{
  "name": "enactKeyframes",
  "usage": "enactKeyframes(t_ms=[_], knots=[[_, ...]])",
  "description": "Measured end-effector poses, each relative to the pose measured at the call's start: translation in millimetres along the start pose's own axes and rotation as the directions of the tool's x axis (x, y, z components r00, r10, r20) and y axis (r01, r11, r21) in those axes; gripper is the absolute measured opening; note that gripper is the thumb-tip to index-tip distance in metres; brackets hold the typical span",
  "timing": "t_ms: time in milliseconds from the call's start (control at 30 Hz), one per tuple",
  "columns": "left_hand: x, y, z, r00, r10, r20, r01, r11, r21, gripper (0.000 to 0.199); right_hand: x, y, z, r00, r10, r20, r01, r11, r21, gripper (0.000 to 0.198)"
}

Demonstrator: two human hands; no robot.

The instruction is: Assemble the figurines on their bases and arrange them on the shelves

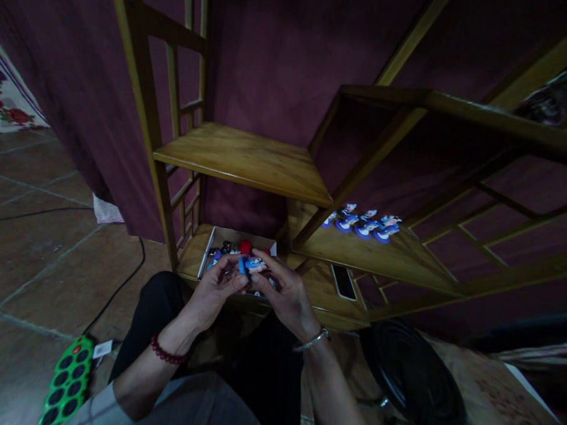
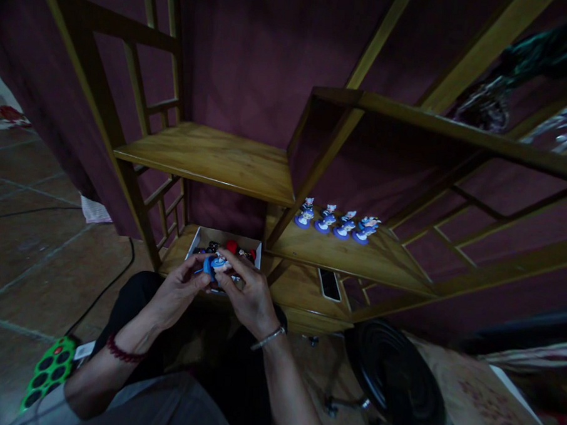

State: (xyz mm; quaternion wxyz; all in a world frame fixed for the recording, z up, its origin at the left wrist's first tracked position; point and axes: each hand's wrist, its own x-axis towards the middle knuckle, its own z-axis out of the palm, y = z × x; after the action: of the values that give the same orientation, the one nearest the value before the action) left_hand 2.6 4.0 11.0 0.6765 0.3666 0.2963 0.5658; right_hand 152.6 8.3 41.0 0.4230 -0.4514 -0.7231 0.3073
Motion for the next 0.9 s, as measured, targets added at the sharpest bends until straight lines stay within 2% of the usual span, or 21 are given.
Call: enactKeyframes(t_ms=[400,700,900], knots=[[7,-1,3,0.998,-0.006,0.061,0.011,0.996,-0.089,0.033,6,-1,-8,0.998,-0.057,0.011,0.057,0.998,-0.006,0.032],[5,2,10,1.000,-0.015,0.020,0.017,0.998,-0.068,0.036,7,-5,-13,0.999,-0.053,-0.003,0.053,0.994,-0.099,0.025],[3,1,12,0.999,0.024,0.033,-0.021,0.996,-0.082,0.037,6,-10,-13,0.994,-0.109,-0.022,0.103,0.978,-0.182,0.020]])
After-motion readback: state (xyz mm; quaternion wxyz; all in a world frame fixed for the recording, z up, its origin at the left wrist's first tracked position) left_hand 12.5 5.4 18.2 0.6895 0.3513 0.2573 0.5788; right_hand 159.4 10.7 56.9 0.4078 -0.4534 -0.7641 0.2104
